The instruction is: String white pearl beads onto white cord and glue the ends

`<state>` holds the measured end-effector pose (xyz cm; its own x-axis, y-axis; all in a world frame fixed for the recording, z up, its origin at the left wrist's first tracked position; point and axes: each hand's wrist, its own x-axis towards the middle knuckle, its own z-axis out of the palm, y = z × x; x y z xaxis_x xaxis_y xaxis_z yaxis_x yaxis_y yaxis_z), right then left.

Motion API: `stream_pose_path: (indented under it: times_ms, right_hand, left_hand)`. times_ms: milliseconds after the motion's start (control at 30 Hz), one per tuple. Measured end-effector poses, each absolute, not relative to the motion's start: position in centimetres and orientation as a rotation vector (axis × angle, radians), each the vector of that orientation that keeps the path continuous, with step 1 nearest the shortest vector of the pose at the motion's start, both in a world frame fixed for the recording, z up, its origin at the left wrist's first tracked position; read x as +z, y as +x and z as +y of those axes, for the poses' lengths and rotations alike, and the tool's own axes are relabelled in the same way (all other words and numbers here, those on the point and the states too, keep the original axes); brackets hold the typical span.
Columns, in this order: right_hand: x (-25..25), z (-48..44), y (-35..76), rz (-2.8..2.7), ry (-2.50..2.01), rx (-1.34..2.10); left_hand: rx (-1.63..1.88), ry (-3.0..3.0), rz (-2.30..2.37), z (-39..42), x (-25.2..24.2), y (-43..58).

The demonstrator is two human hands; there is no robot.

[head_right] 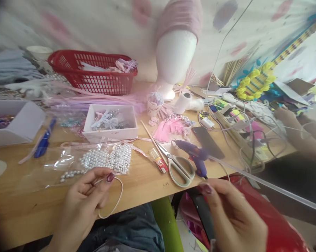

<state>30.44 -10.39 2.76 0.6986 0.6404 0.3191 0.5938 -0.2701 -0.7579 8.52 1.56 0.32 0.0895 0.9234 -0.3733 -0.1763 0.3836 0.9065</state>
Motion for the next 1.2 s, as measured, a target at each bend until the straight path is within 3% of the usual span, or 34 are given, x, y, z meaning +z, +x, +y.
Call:
stream_pose_path:
  times_ms: [167, 667, 1200]
  right_hand:
    - [0.9, -5.3, 26.6, -1.082, -1.601, 0.325]
    - [-0.8, -0.4, 19.3, -0.764, -0.718, 1.161]
    - [-0.7, -0.9, 19.2, -0.740, -0.795, 1.238]
  left_hand:
    - [0.898, 0.461, 0.958, 1.4, 2.0, 8.4]
    - [0.855, 0.305, 0.656, 1.1, 1.4, 6.9]
    - [0.898, 0.210, 0.549, 1.4, 2.1, 6.5]
